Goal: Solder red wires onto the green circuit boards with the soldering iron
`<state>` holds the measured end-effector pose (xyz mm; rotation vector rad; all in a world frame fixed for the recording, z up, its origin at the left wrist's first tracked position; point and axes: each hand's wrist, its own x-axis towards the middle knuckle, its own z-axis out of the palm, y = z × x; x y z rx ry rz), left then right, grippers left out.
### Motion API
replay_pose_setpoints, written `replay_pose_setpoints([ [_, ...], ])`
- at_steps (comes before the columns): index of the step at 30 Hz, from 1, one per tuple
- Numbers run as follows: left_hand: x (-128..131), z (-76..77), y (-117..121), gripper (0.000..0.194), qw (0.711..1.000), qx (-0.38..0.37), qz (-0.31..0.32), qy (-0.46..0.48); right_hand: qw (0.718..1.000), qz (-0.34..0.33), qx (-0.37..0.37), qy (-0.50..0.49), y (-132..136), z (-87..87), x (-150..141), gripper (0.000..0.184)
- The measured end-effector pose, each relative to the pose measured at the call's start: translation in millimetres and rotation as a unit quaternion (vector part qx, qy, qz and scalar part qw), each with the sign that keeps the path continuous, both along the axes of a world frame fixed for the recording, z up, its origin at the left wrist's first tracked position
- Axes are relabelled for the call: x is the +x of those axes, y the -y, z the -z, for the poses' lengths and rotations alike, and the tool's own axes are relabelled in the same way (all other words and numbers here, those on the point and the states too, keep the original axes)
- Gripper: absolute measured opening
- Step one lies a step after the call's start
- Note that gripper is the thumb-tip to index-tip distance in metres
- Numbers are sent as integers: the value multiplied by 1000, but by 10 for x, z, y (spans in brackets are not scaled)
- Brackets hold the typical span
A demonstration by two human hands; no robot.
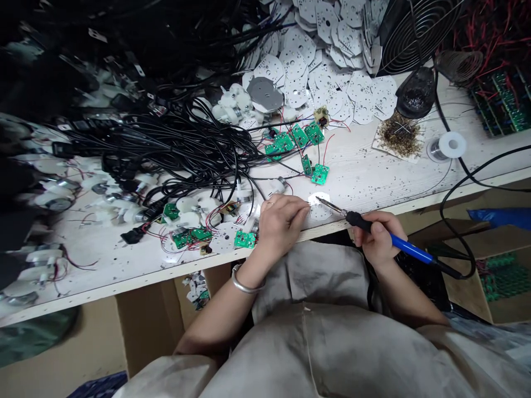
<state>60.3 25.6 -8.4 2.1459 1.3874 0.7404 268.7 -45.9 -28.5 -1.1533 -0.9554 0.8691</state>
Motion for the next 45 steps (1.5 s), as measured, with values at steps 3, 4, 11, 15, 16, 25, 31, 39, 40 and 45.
replay_pose_setpoints([
  [3, 2, -36, -15, 11, 1000, -18, 4, -6, 1000, -4, 2, 6, 2, -2, 19, 18],
  [4, 7, -45, -19, 10, 1000, -22, 5, -9, 1000, -6, 0, 8, 6, 0, 26, 18],
  [11, 59, -110, -45, 11, 996, -40, 16, -72, 998, -19, -28, 49, 65, 18, 77, 21],
  [15, 70, -140, -64, 12, 994, -41, 30, -93, 997, -28, -21, 62, 64, 37, 94, 19],
  [16, 69, -144, -69, 13, 994, -43, 34, -95, 997, -26, -19, 64, 59, 43, 96, 20],
  [25, 53, -183, -133, 14, 987, -68, 62, -129, 992, -47, -26, 111, 39, 31, 143, 20],
  [31, 70, -220, -160, 14, 984, -75, 70, -145, 981, -59, -59, 175, 38, 4, 182, 27],
  [39, 78, -219, -165, 14, 986, -64, 65, -137, 993, -33, -56, 103, 9, 22, 137, 27],
  [40, 77, -215, -165, 14, 987, -61, 66, -135, 995, -21, -52, 83, 4, 22, 124, 27],
  [45, 72, -214, -167, 14, 987, -60, 71, -131, 996, -5, -52, 67, -4, 25, 99, 27],
])
